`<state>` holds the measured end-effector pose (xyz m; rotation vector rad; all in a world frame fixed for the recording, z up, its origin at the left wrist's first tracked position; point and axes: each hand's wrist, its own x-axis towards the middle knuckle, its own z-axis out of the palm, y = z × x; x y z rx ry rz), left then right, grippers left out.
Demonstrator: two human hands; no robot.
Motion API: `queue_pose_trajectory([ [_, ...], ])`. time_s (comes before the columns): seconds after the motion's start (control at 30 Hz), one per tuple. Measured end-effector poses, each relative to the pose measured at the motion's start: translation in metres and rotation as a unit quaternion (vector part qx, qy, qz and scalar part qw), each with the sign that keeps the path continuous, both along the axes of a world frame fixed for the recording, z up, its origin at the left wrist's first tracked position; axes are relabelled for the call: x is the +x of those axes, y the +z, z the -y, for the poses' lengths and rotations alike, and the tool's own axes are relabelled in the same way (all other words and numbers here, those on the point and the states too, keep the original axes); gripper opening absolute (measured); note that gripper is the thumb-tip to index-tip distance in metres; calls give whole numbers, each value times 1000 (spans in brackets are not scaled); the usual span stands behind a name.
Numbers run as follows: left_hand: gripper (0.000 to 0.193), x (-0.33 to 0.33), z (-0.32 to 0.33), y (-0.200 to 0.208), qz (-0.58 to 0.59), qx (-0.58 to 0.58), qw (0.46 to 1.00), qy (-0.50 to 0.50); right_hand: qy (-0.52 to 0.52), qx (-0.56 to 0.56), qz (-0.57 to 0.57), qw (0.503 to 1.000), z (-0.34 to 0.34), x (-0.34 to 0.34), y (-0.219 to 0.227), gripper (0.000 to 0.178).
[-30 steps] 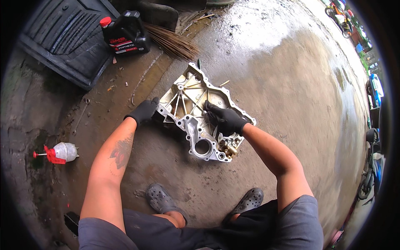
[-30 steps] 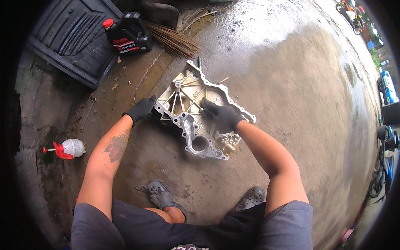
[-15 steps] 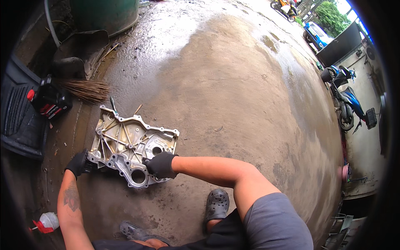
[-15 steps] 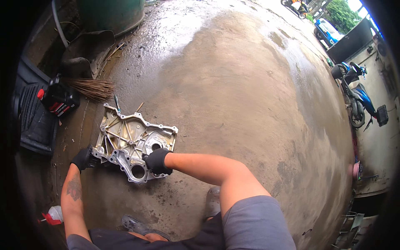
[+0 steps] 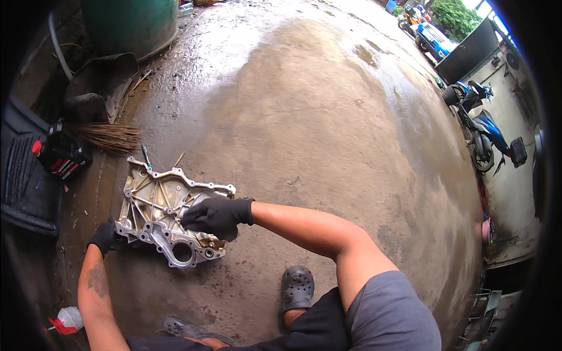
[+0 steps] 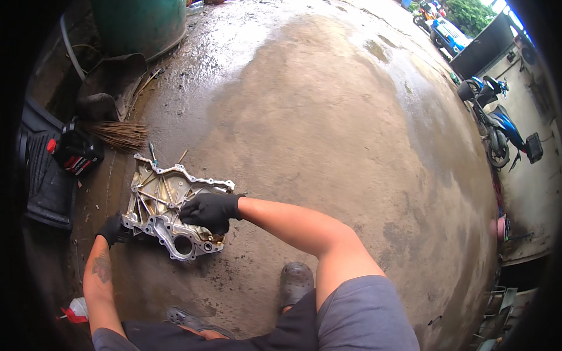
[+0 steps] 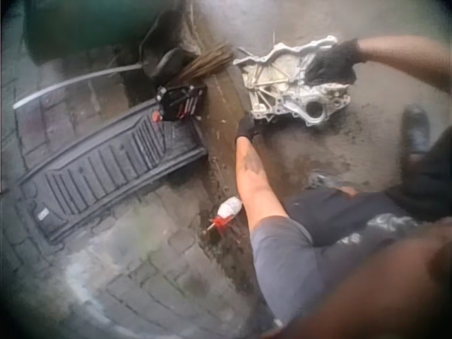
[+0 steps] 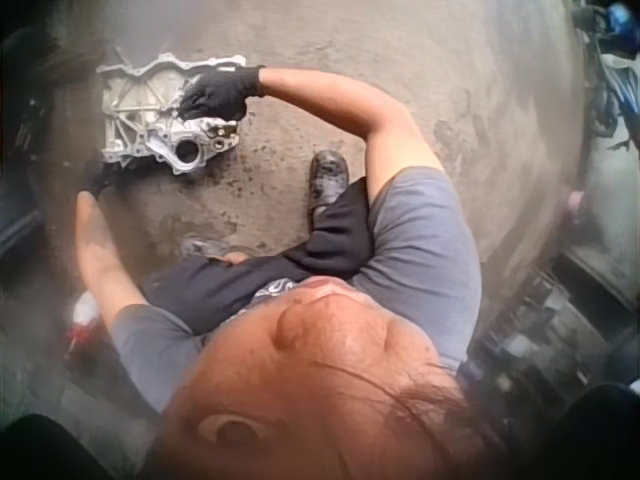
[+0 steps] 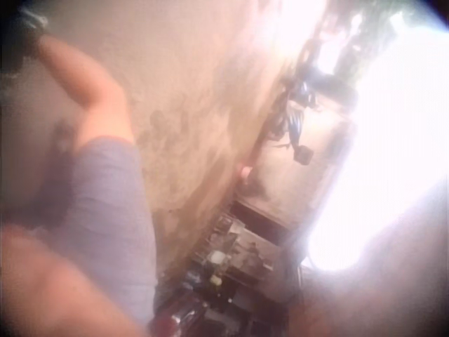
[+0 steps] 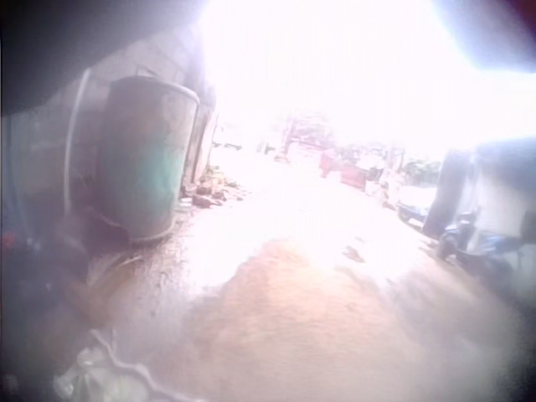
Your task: The person wipes the interior surfaces of a metallic engine casing with a dark cloth, rotating the casing to reach different areas. The person continues wiping various internal ribs and cavities until the casing is placed on the ground.
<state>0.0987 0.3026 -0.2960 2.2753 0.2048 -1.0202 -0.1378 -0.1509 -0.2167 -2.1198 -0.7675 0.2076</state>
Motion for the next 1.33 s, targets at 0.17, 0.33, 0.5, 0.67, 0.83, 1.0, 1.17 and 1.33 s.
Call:
queue_pose_trajectory([
  [0.17,65,-3,9,5,-6,37,999,10,-202,-161,-247,934,20,-13,-2,48],
  [0.33,64,-11,14,11,61,19,998,-15,-191,-211,-342,896,25,-22,9,64],
  [0.5,68,-9,13,11,51,34,998,-6,-176,-296,-219,913,1,-32,16,60],
  [0.67,69,-12,14,4,81,56,995,-1,9,-174,-446,878,-42,-65,23,49],
  [0.83,70,-26,25,23,34,69,997,0,-13,-29,-394,919,-29,-47,23,37],
  [1.0,65,-34,36,47,27,57,998,-6,-144,-226,-208,941,-25,-47,4,92],
  [1.17,66,-32,33,39,64,59,996,-27,-26,-263,-243,933,-55,-88,-14,98],
  [1.33,69,-38,42,55,26,64,998,-7,182,-37,-373,909,-50,-70,-7,94],
])
